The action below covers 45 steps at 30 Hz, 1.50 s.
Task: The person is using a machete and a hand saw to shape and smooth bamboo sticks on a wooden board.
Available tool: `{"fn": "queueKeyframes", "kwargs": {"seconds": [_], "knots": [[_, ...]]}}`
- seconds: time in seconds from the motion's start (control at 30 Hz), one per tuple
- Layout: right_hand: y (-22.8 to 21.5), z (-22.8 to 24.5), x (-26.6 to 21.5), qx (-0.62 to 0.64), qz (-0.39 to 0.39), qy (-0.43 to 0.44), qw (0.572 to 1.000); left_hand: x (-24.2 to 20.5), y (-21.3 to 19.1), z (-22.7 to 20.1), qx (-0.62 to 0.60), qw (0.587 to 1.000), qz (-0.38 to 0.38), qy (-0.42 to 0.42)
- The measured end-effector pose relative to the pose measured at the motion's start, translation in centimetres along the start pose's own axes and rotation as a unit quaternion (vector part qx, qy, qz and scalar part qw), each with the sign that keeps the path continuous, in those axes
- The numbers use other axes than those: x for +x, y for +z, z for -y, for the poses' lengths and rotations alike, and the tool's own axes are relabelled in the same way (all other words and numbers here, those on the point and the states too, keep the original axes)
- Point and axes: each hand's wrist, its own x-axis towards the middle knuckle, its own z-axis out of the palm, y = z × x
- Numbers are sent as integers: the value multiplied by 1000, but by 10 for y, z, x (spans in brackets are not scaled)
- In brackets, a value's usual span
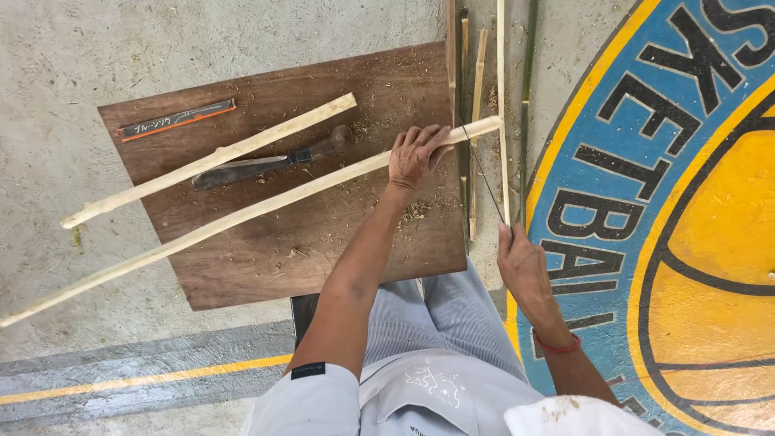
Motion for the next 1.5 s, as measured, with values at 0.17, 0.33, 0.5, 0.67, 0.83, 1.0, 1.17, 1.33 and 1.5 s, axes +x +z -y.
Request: {"fn": "queueKeyframes", "kwargs": {"seconds": [0.17, 0.33, 0.5, 0.67, 0.83, 1.0, 1.17, 1.33, 1.5], "knots": [[26, 25, 59, 25, -3, -15, 1000, 1, -7, 1, -23, 1000, 0, 7], [21, 24, 42, 21, -26, -25, 999, 6, -15, 4, -15, 1000, 13, 15], [-23, 28, -20, 9, 35, 51, 998, 3, -6, 2, -42, 999, -12, 16], [28, 34, 63, -7, 3, -23, 1000, -3, -12, 1, -31, 999, 0, 18], [19, 26, 39, 14, -14, -40, 999, 0, -13, 3, -7, 999, 20, 32], [17, 20, 19, -13, 5, 3, 1000, 0, -2, 7, -41, 998, 24, 37], [69, 30, 110, -27, -43, -50, 997, -1, -9, 7, -35, 999, 23, 33], [37, 10, 36, 6, -31, -17, 999, 5, 2, 6, -48, 998, 1, 42], [44, -19, 11, -19, -11, -4, 1000, 4, 1, 8, -63, 998, 3, 31]]}}
